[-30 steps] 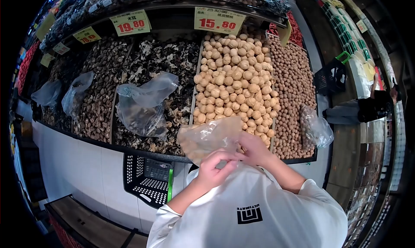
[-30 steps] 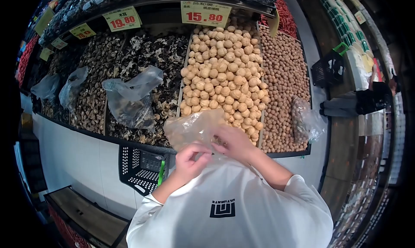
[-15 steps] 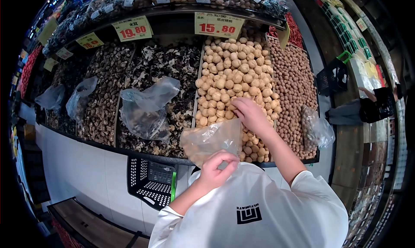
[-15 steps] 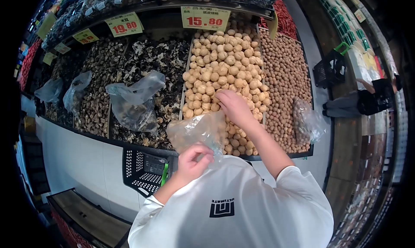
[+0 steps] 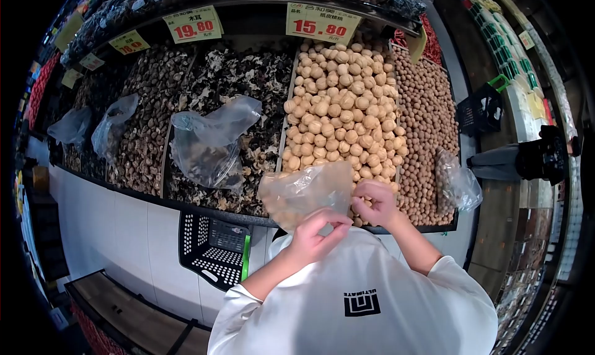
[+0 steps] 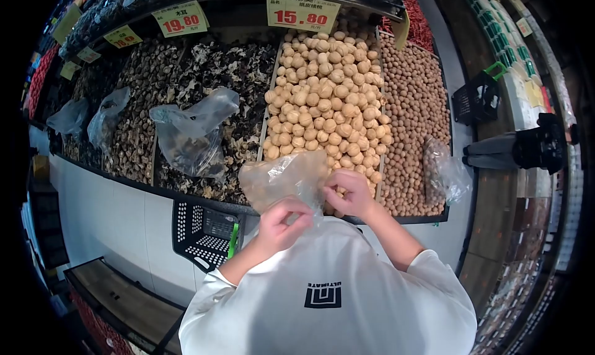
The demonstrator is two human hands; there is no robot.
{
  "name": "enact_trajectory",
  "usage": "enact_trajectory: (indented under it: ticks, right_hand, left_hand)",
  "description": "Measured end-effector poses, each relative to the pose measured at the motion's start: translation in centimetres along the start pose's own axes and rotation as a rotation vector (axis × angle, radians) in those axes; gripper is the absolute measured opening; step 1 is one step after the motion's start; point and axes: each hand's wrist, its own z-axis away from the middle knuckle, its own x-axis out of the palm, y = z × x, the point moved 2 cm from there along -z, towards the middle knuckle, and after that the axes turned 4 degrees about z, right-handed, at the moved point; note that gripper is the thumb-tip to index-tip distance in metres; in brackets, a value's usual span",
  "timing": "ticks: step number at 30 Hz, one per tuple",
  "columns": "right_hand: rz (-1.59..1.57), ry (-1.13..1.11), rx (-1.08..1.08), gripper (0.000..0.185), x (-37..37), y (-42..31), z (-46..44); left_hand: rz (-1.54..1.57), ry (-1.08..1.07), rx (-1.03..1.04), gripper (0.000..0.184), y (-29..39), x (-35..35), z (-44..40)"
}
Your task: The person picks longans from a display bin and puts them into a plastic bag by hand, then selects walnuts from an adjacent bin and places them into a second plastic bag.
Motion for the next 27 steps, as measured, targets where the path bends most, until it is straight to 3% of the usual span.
enact_trajectory:
  ticks: [1, 3, 4, 8, 14, 15, 17, 18, 24, 26, 27]
  right_hand:
    - [-0.004, -0.003, 0.001, 0.015, 0.9, 0.1, -0.2]
    - [0.257, -0.510, -0.069, 0.020, 4.0, 0.0, -0.7]
    - [0.219, -0.591, -0.088, 0.021, 5.4, -0.3, -1.0]
    - [0.156, -0.492, -0.333, 0.023, 12.5, 1.2, -3.2]
    - [0.602, -0.346, -0.630, 0.027, 18.4, 1.2, -5.1]
    - [0.601, -0.348, -0.630, 0.027, 18.4, 0.4, -5.3]
    - [0.602, -0.699, -0.319, 0.034, 18.1, -0.3, -5.4]
    - [0.605, -0.694, -0.314, 0.034, 17.9, -0.4, -5.2]
    - [0.472, -0.655, -0.128, 0.031, 16.5, 0.2, -4.8]
    - [-0.361, -0.194, -0.184, 0.012, 16.5, 4.8, -2.4]
    - [-0.361, -0.186, -0.184, 0.012, 14.5, 4.3, -2.0]
  left_hand:
    - [-0.002, 0.003, -0.004, 0.012, -0.1, 0.3, -0.1]
    - [0.022, 0.064, 0.083, 0.013, -0.1, 0.7, -0.3]
    - [0.019, 0.065, 0.080, 0.013, 0.0, 0.7, -0.3]
    - [-0.063, 0.027, 0.107, 0.015, 0.3, 1.0, -0.1]
    - [-0.109, 0.014, 0.129, 0.019, 0.5, 1.4, 0.2]
    - [-0.100, 0.011, 0.134, 0.019, 0.5, 1.5, 0.2]
    - [-0.115, 0.009, 0.134, 0.019, 0.6, 1.5, 0.2]
    - [-0.130, 0.003, 0.136, 0.018, 0.6, 1.6, 0.1]
    - [-0.136, 0.033, 0.130, 0.013, 0.4, 1.1, 0.5]
    - [-0.155, 0.064, 0.161, 0.012, 0.5, 0.7, 0.6]
    - [-0.174, 0.107, 0.189, 0.011, 0.6, 0.5, 0.7]
